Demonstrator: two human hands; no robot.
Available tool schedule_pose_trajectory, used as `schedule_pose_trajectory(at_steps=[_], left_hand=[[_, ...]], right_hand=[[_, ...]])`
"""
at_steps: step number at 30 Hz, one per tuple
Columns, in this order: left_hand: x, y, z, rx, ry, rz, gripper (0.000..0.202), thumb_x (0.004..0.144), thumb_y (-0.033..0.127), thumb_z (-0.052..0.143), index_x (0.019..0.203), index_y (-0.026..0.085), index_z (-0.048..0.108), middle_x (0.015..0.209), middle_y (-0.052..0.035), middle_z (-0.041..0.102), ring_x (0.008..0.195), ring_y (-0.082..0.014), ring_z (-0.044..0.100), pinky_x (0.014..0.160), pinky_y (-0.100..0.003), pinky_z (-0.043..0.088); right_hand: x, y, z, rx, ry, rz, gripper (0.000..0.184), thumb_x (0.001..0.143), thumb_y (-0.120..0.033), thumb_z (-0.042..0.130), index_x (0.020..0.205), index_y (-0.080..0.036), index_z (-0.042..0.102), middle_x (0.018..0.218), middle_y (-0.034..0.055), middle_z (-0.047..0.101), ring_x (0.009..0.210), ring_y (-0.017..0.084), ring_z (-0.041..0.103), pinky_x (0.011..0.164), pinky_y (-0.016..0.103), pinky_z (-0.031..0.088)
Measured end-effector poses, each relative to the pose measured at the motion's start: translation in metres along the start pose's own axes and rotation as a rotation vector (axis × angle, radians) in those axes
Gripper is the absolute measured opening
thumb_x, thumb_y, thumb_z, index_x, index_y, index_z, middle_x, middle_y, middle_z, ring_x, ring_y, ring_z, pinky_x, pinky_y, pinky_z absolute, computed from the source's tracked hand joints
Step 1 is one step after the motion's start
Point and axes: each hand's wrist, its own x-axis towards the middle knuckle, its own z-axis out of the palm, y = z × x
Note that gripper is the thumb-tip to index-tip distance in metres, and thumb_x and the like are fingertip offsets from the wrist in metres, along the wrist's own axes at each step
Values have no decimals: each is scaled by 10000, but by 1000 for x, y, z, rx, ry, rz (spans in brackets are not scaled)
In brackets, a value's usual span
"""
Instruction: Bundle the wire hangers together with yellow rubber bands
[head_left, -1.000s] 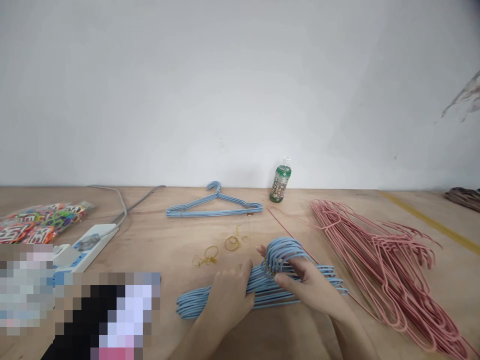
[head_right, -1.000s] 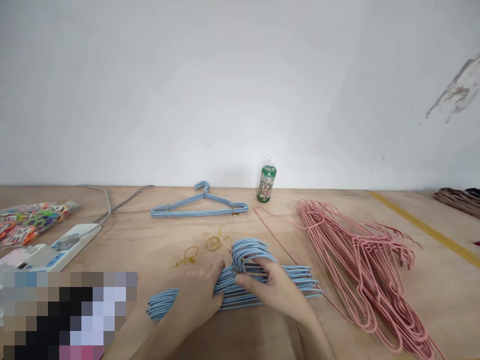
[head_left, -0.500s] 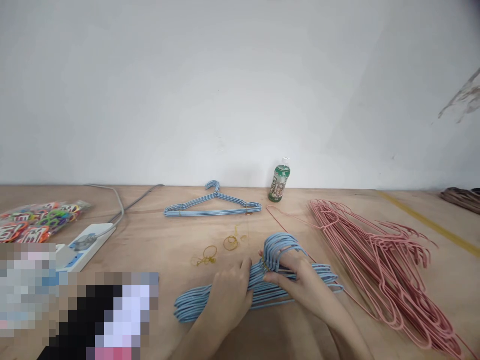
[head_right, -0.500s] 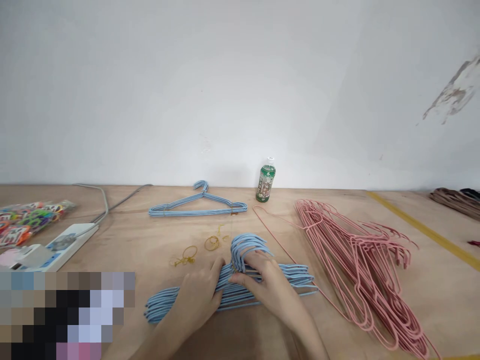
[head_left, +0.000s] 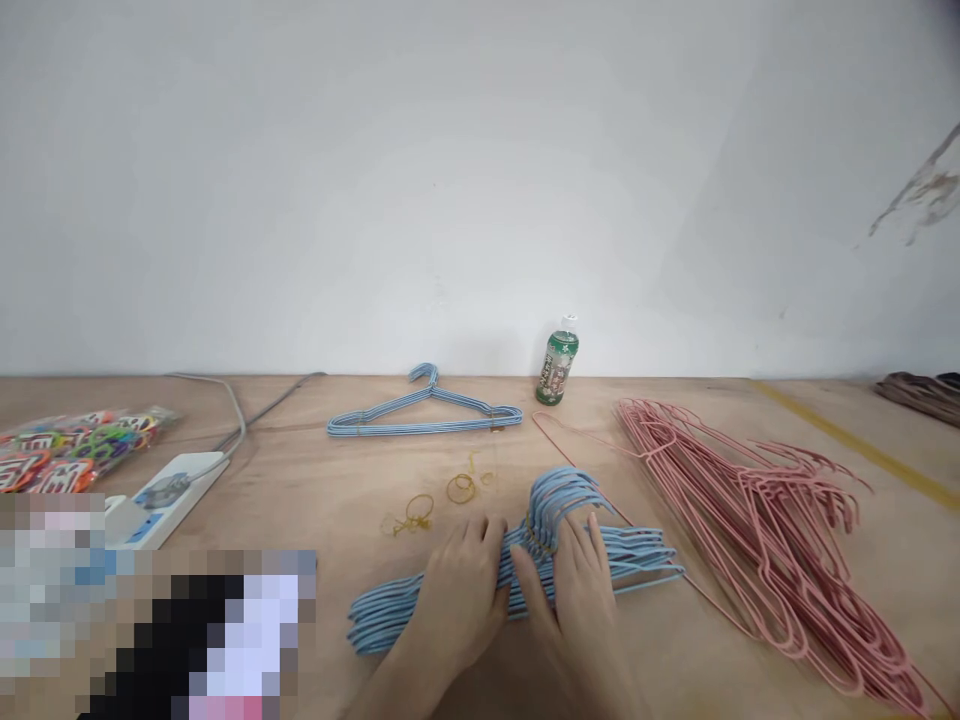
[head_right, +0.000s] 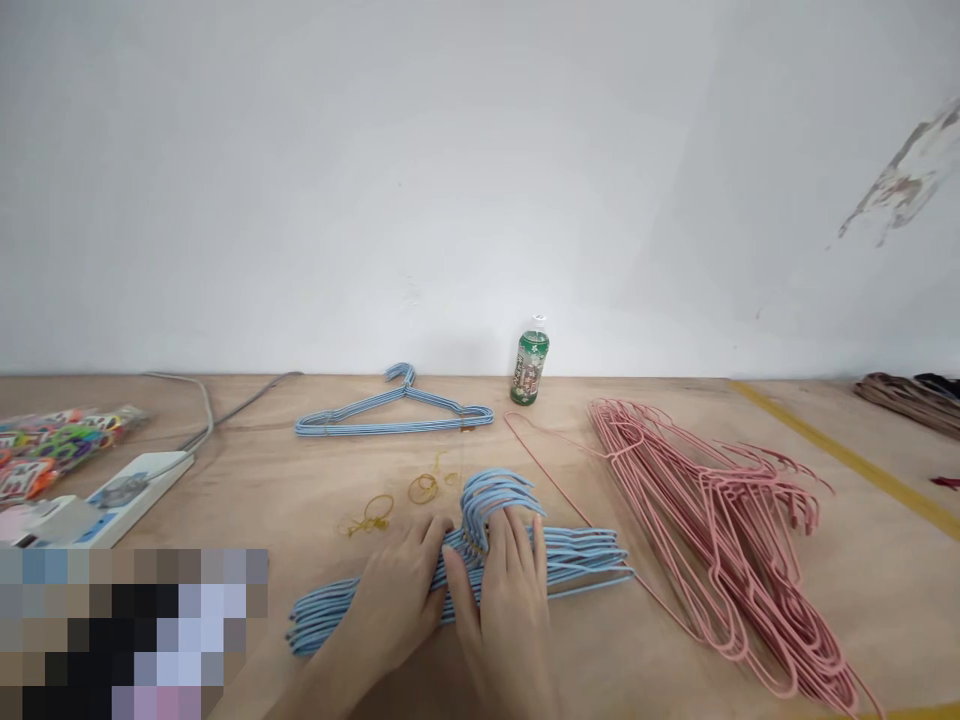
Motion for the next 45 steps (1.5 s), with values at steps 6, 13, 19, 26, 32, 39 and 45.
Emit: schedule_pose_trajectory(at_steps=[6, 13, 19, 26, 32, 39, 45], left_hand=[[-2, 0, 3, -30, 41, 34, 300, 841, 234, 443, 1141, 238, 463, 1076, -46, 592, 969, -235, 551, 724, -315, 400], [-3, 4, 3, -59, 19, 41, 227, 844, 240, 456, 1068, 240, 492, 1052, -34, 601, 934, -216, 564, 700, -293, 386], [-6, 13, 3, 84, 10, -132, 268, 858, 208, 436, 1109, 209, 532, 1090, -89, 608, 1015, -267, 557, 813, -352, 408], [-7, 10, 6, 48, -59, -168, 412, 796, 152, 472, 1198, 237, 510, 1028, -55, 676, 913, -236, 644, 677, -293, 428], [-3, 9, 3, 82, -57, -162, 407, 795, 146, 448, 1189, 212, 522, 985, -80, 687, 880, -272, 666, 669, -335, 465], [-3, 9, 5, 119, -31, -150, 300, 830, 153, 426, 1103, 197, 543, 899, -90, 690, 847, -264, 680, 646, -314, 469], [-4, 9, 2, 88, -46, -132, 345, 808, 161, 462, 1143, 210, 527, 974, -77, 692, 879, -256, 671, 674, -317, 469]], right_hand=[[12, -9, 7, 65, 50, 172, 384, 936, -481, 428, 1100, -156, 553, 1107, 181, 629, 1123, 332, 543, 909, 519, 457], [0, -15, 27, 84, 122, 265, 423, 967, -451, 329, 1143, -135, 547, 1145, 212, 613, 1134, 344, 536, 903, 524, 444], [2, -19, 24, 113, 179, 303, 400, 959, -442, 345, 1127, -134, 537, 1079, 197, 618, 1069, 326, 547, 866, 503, 452], [25, -8, -11, 489, -98, 289, 294, 911, -401, 502, 1104, -190, 570, 1008, 108, 662, 966, 246, 615, 840, 400, 479], [36, -2, -14, 328, -223, 182, 300, 949, -425, 418, 812, -203, 566, 828, 83, 650, 856, 248, 604, 784, 412, 471], [21, 3, -11, -53, -181, -22, 294, 931, -443, 461, 961, -168, 561, 1002, 123, 627, 1075, 315, 523, 1046, 604, 233], [34, 6, -24, 333, -255, 74, 195, 942, -386, 456, 907, -208, 528, 923, 74, 601, 926, 232, 558, 829, 408, 457]])
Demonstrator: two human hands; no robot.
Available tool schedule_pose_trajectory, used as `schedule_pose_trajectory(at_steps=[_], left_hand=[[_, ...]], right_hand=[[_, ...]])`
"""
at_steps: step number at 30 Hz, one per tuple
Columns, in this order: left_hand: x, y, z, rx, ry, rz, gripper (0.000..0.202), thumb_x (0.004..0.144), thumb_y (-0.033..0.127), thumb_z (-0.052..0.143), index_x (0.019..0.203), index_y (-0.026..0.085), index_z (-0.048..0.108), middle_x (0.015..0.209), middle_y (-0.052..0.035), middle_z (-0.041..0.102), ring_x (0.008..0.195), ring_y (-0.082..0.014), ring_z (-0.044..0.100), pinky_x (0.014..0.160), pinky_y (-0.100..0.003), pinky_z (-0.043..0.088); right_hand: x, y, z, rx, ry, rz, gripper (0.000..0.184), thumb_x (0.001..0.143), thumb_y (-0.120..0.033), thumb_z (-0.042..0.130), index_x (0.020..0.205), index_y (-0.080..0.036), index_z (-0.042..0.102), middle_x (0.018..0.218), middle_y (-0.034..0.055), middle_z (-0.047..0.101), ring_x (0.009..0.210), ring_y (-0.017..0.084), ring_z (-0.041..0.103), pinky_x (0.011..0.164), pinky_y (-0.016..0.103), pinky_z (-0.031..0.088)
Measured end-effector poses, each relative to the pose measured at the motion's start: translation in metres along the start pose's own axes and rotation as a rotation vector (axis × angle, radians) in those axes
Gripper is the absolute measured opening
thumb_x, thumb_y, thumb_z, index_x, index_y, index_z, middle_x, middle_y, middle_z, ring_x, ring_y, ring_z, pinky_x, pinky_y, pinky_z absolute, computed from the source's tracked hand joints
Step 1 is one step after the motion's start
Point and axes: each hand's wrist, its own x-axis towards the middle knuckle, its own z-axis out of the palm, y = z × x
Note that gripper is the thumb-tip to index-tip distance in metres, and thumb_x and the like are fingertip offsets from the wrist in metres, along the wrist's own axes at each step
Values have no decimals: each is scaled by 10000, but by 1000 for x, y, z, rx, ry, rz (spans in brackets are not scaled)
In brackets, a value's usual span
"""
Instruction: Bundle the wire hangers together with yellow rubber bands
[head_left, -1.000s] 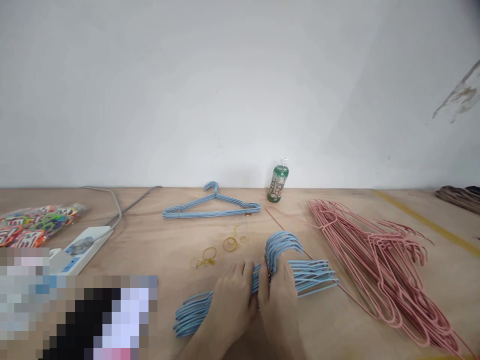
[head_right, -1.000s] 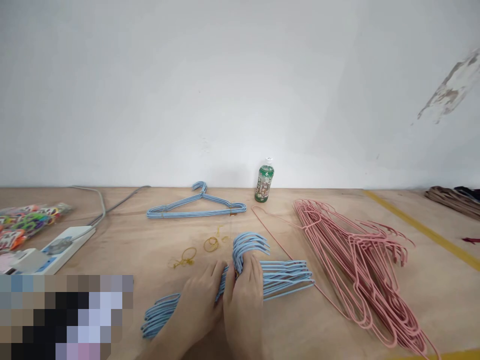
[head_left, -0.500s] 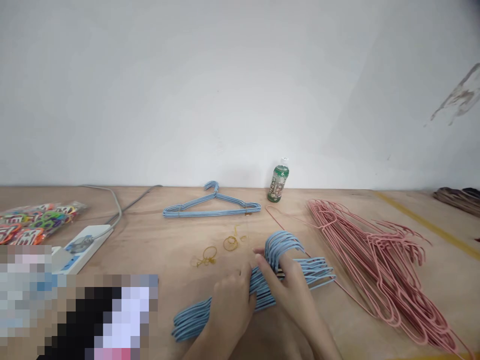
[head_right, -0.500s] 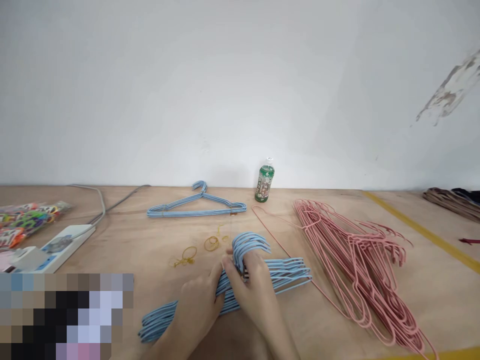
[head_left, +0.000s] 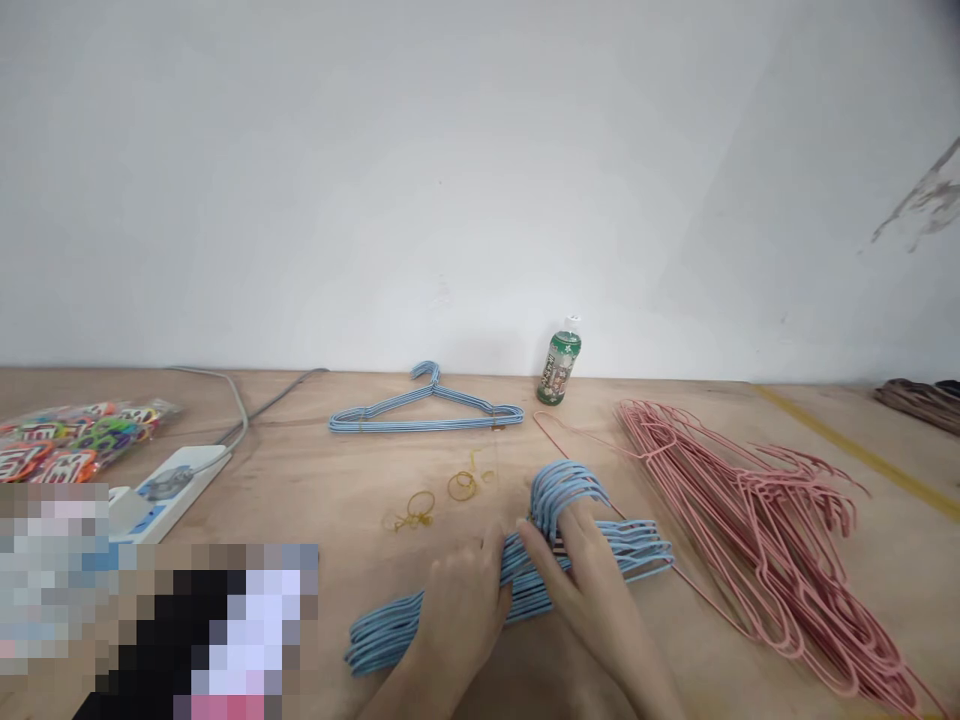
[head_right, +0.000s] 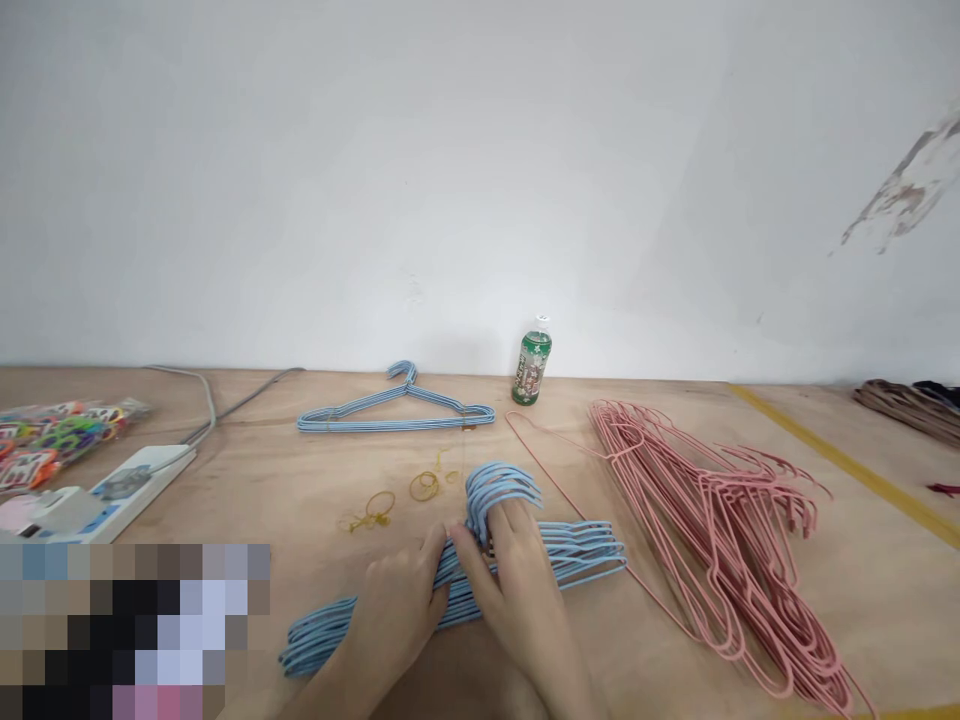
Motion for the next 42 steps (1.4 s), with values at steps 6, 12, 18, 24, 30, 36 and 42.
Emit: schedule_pose_trajectory(at_steps=[6, 12, 18, 24, 30, 36, 42], left_hand=[[-3, 3, -3, 7, -76, 13, 341, 809, 175, 464, 1141, 192, 539, 943, -95, 693, 870, -272, 673, 685, -335, 474], [-9, 6, -1, -26, -86, 37, 338, 789, 163, 453, 1109, 206, 551, 926, -89, 700, 861, -291, 677, 671, -353, 483], [-9, 9, 6, -50, -81, 107, 450, 755, 138, 448, 1194, 203, 518, 953, -88, 703, 860, -296, 678, 673, -362, 492], [-7, 7, 7, -56, -86, 107, 406, 758, 184, 473, 1159, 201, 534, 949, -94, 701, 842, -306, 680, 665, -377, 502], [-8, 9, 3, -35, -85, 107, 379, 746, 159, 454, 1113, 206, 539, 895, -92, 701, 825, -302, 681, 664, -376, 499], [-7, 9, 1, -63, -95, 109, 390, 752, 176, 458, 1135, 226, 511, 947, -75, 697, 846, -294, 674, 675, -378, 494], [-6, 9, 5, -64, -92, 101, 358, 751, 160, 465, 1097, 229, 518, 928, -78, 693, 846, -295, 673, 663, -369, 488]], right_hand=[[-5, 12, -2, 53, -38, -11, 220, 915, -383, 509, 973, -193, 602, 1010, 84, 643, 1021, 243, 567, 921, 416, 432], [-10, 7, -37, -89, -333, 82, 356, 819, -510, 616, 1011, -212, 651, 1025, 76, 669, 1038, 290, 586, 931, 471, 444], [5, 9, -61, 430, -562, 103, 589, 710, -408, 765, 1248, -242, 593, 1021, 39, 701, 967, 228, 649, 947, 425, 494], [6, 15, -52, 192, -510, 84, 529, 661, -428, 796, 1148, -259, 675, 1205, 60, 657, 1246, 298, 496, 1130, 564, 251], [2, 9, -60, 177, -479, 141, 659, 607, -417, 829, 1219, -268, 635, 1109, 51, 701, 1144, 304, 578, 1058, 521, 389], [-1, 14, -60, 387, -437, 205, 467, 690, -424, 771, 1111, -239, 692, 1215, 73, 653, 1269, 309, 477, 1098, 506, 343], [1, 5, -57, 286, -431, 257, 431, 658, -384, 793, 1058, -245, 711, 1159, 56, 678, 1146, 280, 586, 1009, 423, 467]])
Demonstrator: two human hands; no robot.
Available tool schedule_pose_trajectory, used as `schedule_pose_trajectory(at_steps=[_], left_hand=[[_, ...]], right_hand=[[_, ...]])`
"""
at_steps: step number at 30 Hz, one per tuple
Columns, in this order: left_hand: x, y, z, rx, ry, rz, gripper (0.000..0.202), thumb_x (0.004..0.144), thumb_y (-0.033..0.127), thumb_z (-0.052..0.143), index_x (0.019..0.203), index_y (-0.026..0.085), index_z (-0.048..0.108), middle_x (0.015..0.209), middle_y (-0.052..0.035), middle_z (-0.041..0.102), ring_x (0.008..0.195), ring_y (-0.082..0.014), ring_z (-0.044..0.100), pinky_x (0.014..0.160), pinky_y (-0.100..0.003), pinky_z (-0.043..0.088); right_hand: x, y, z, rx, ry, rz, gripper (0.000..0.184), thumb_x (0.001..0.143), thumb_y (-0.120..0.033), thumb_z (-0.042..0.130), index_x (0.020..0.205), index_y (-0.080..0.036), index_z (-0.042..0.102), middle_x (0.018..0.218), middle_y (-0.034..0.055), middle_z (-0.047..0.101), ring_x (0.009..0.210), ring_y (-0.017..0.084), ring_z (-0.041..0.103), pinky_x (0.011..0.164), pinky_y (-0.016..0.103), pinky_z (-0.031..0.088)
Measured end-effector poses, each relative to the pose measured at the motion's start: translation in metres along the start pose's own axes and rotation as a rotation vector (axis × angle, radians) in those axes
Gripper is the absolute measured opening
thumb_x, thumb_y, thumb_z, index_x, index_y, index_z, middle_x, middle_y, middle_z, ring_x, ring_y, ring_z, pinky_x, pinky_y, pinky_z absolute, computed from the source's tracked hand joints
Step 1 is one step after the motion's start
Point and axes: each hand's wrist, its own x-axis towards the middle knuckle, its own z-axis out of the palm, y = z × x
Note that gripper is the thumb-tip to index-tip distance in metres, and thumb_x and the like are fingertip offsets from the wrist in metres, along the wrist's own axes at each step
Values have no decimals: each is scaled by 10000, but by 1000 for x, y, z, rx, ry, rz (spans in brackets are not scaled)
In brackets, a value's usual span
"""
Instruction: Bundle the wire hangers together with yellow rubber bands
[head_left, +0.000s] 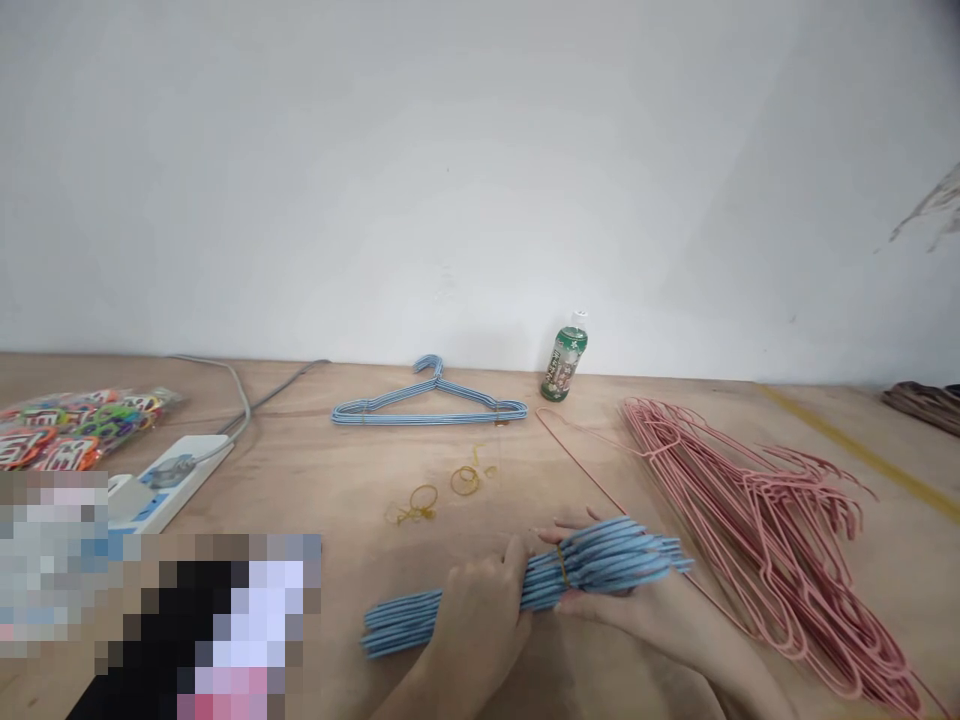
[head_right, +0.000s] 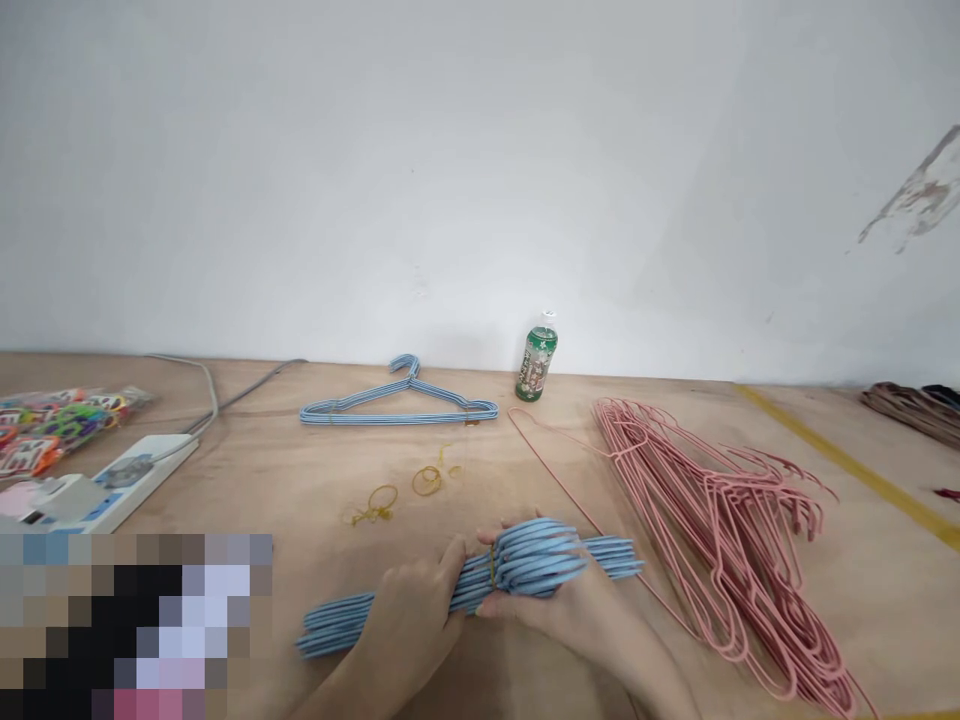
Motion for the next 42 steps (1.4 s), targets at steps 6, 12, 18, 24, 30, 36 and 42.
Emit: schedule_pose_trajectory(at_steps=[6, 12, 18, 24, 30, 36, 42], left_hand=[[0, 2, -1, 8, -2, -39, 315, 812, 206, 466, 1121, 229, 523, 927, -88, 691, 856, -304, 674, 669, -382, 492], [-2, 2, -5, 15, 11, -16, 304, 771, 180, 491, 1070, 206, 541, 904, -87, 696, 829, -297, 677, 666, -370, 488], [-3, 1, -8, 8, 22, -7, 353, 737, 148, 481, 1076, 215, 552, 928, -79, 702, 837, -281, 676, 676, -353, 486], [-1, 3, -6, 26, 8, -28, 344, 742, 147, 470, 1071, 205, 555, 900, -88, 706, 824, -280, 680, 677, -354, 489], [1, 3, -7, 42, -2, -48, 301, 766, 165, 475, 1054, 203, 552, 903, -98, 700, 833, -297, 680, 671, -368, 489], [0, 3, -10, 33, -24, -51, 329, 786, 175, 461, 1102, 217, 544, 910, -93, 695, 849, -293, 674, 684, -368, 480], [-1, 2, -10, 22, -15, -44, 352, 775, 183, 460, 1114, 215, 553, 901, -89, 702, 847, -301, 675, 672, -367, 471]], right_hand=[[4, -1, 10, -135, 48, -94, 240, 672, -386, 778, 856, -236, 743, 992, 42, 724, 1007, 271, 643, 924, 416, 506], [0, -1, 8, -184, 46, -88, 416, 627, -401, 810, 998, -236, 719, 1031, 54, 707, 1030, 277, 627, 947, 449, 485], [-4, 9, -8, 69, 8, -152, 409, 724, -397, 745, 1077, -196, 692, 1225, 107, 640, 1127, 276, 595, 983, 437, 479], [2, 12, -6, -64, 14, -172, 298, 713, -375, 760, 973, -230, 739, 1035, 56, 726, 1043, 266, 638, 959, 410, 495], [4, 11, -1, -136, 15, -203, 170, 771, -313, 695, 916, -233, 734, 998, 36, 719, 957, 218, 652, 887, 355, 512], [13, 9, 8, -274, -8, -257, 132, 815, -265, 617, 733, -218, 709, 777, 37, 687, 804, 218, 634, 806, 393, 510], [8, 8, 0, -251, -76, -218, 315, 687, -380, 766, 976, -263, 720, 998, 31, 700, 961, 251, 628, 868, 415, 512]])
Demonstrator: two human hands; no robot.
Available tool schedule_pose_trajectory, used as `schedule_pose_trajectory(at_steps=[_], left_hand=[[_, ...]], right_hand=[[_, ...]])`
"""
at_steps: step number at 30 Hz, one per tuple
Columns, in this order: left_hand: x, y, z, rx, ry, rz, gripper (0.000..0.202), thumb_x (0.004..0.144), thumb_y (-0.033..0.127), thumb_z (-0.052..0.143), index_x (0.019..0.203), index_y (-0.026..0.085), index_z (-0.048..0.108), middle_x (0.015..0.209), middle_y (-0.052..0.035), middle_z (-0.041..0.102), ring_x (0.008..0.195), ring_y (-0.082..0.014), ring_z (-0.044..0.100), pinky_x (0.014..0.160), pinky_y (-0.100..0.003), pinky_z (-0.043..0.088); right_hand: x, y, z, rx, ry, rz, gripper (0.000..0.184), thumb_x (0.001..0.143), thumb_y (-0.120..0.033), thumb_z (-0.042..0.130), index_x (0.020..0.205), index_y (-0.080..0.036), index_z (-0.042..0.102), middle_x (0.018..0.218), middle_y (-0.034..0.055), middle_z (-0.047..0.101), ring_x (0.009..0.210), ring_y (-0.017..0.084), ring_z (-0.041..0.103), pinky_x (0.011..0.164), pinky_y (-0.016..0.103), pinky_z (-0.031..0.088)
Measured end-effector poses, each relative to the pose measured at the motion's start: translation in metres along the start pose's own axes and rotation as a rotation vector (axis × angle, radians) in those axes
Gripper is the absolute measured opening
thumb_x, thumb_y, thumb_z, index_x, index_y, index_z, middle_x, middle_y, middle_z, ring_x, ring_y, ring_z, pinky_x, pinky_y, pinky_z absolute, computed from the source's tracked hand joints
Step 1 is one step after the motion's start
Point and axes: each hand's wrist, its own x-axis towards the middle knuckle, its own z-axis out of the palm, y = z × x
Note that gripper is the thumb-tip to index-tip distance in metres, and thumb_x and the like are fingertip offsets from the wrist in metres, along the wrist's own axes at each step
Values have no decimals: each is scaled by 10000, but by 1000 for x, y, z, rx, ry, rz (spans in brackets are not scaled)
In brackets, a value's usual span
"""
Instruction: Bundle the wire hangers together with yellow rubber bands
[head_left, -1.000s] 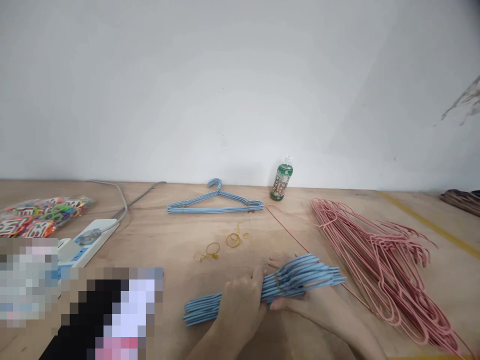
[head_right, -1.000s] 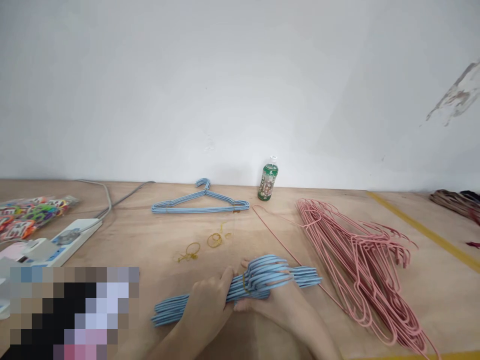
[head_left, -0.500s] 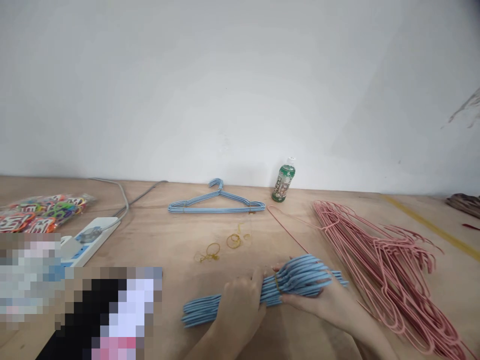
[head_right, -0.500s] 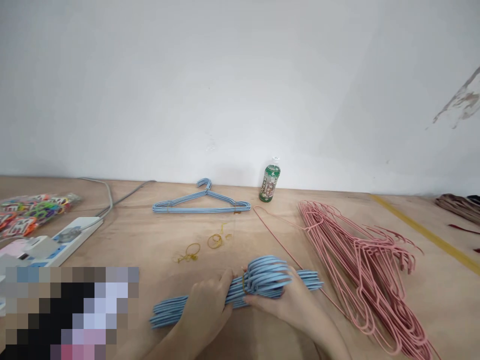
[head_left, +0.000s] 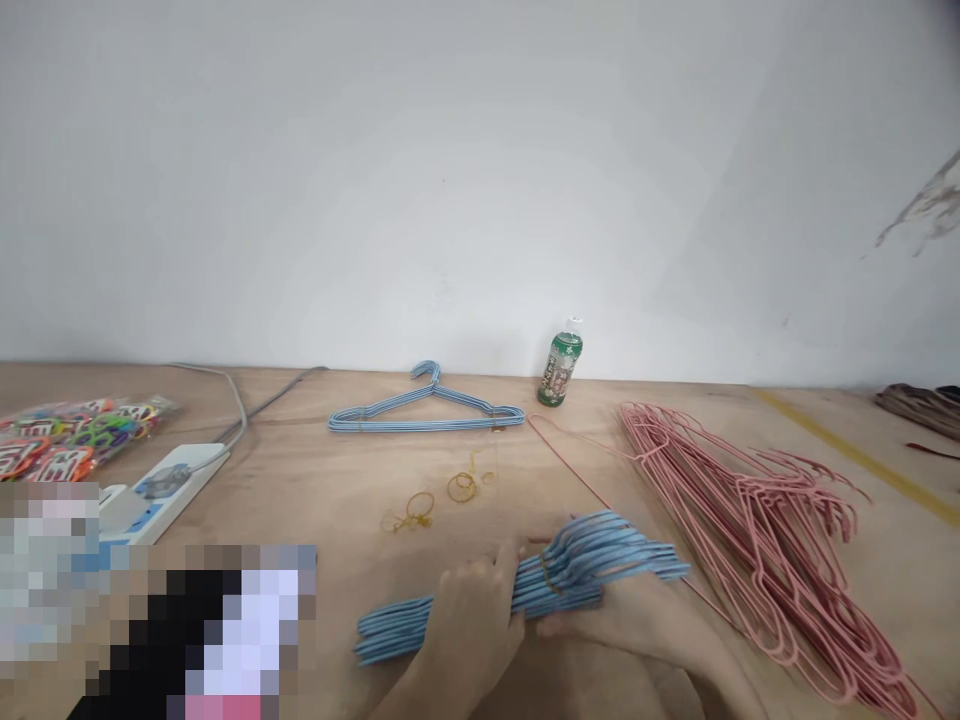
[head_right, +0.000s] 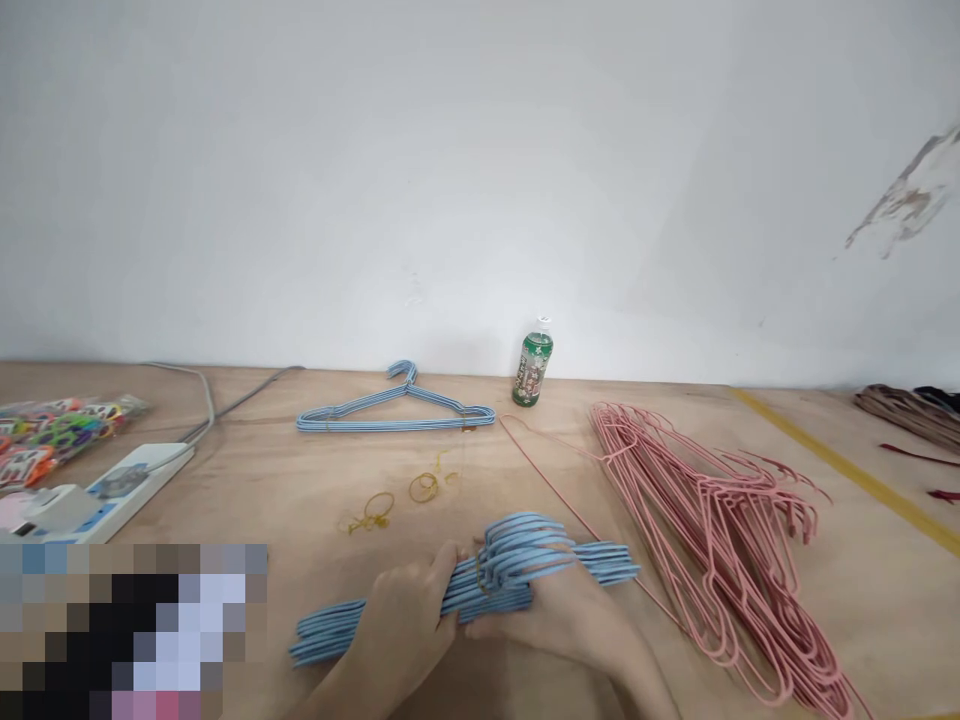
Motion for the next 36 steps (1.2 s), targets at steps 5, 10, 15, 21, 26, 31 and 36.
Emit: schedule_pose_trajectory(at_steps=[5, 10, 15, 21, 26, 31, 36], left_hand=[[-1, -1, 0, -18, 12, 23, 378, 751, 156, 454, 1109, 228, 550, 917, -73, 707, 838, -292, 676, 668, -358, 468], [0, -1, 0, -2, -8, 1, 332, 767, 165, 475, 1085, 222, 549, 914, -75, 699, 849, -271, 669, 679, -330, 457], [2, -2, 0, 13, -18, -15, 302, 781, 186, 477, 1072, 217, 549, 935, -77, 698, 857, -270, 665, 674, -329, 455], [6, -6, 2, 23, 65, 2, 271, 807, 179, 440, 1049, 220, 556, 912, -69, 699, 838, -264, 669, 668, -333, 457], [5, -6, 3, 32, 75, 1, 290, 796, 175, 438, 1063, 214, 544, 934, -73, 689, 857, -264, 660, 679, -338, 462], [5, -8, 2, 19, 83, 48, 301, 767, 155, 448, 1051, 208, 534, 933, -67, 676, 872, -260, 645, 693, -343, 461], [4, -7, 4, -79, 137, 52, 270, 791, 198, 465, 1050, 219, 534, 988, -51, 658, 900, -241, 628, 711, -331, 453]], right_hand=[[-8, 3, 0, 322, 90, 63, 444, 699, -380, 754, 1100, -205, 675, 1127, 85, 678, 1060, 262, 618, 940, 435, 495], [-1, -1, 14, 172, 191, 5, 135, 785, -340, 677, 836, -227, 732, 999, 58, 711, 982, 248, 635, 904, 424, 495], [3, -1, 13, -33, 182, 5, 188, 722, -408, 750, 774, -231, 710, 830, 10, 691, 838, 207, 631, 777, 328, 471], [4, 16, 30, -439, 264, 33, 87, 748, -229, 666, 832, -207, 658, 819, 39, 683, 772, 224, 615, 734, 335, 432], [2, 40, 55, -634, 444, 74, 187, 695, -77, 531, 751, -214, 646, 756, 60, 687, 752, 229, 624, 659, 294, 410], [-1, 52, 65, -641, 545, 83, 187, 698, -123, 513, 739, -232, 660, 724, 67, 693, 714, 231, 623, 641, 292, 400], [-1, 51, 65, -635, 566, 75, 209, 695, -140, 512, 734, -235, 693, 723, 61, 710, 700, 226, 631, 635, 286, 393]])
